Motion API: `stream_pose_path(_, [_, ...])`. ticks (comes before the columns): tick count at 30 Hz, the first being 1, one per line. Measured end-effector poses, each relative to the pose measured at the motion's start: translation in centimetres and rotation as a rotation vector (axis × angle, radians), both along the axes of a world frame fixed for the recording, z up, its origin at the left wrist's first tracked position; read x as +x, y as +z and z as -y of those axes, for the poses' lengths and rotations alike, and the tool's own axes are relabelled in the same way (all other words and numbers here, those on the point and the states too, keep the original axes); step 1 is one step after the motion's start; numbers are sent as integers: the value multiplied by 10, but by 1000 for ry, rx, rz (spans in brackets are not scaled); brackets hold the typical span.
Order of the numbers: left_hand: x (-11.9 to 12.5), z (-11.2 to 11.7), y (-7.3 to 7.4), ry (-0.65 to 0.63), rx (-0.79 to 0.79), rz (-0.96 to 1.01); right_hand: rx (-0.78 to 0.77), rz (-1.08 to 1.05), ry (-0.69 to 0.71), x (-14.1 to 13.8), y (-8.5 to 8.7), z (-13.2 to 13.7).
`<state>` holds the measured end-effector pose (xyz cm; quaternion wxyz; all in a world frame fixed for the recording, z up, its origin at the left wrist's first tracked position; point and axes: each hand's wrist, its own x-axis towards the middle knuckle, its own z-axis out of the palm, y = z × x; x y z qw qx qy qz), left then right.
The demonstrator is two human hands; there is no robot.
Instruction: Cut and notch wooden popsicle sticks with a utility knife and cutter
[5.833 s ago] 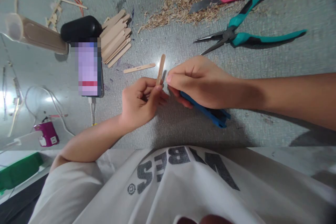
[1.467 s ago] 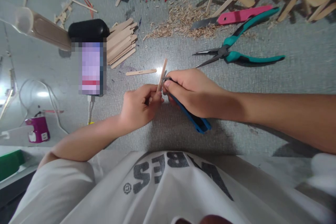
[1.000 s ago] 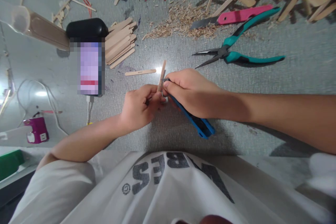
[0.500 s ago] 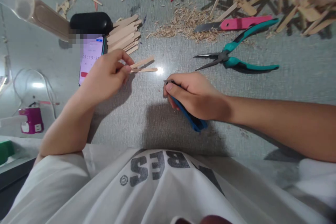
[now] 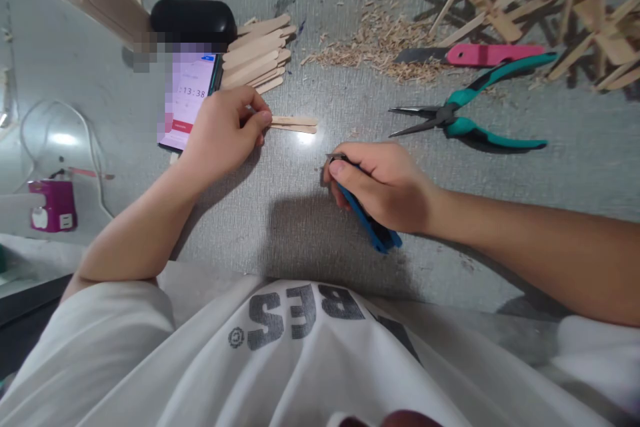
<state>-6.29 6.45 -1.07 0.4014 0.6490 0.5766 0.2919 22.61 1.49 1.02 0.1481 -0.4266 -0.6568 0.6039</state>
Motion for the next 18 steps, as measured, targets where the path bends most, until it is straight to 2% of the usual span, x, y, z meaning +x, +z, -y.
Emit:
stream_pose_path(6, [2,4,4,-24,82,-119,16,23,31,0,6,-1])
stream_pose_path(9, [3,3,4,-6,54,-114,0,30,41,0,9,-2])
stream_pose_path(14, [1,-1,0,10,156,-104,14,22,45,0,8,-2])
stream_pose_path(18, [5,0,1,-33,179,-128,22,14,57,1,7,-2])
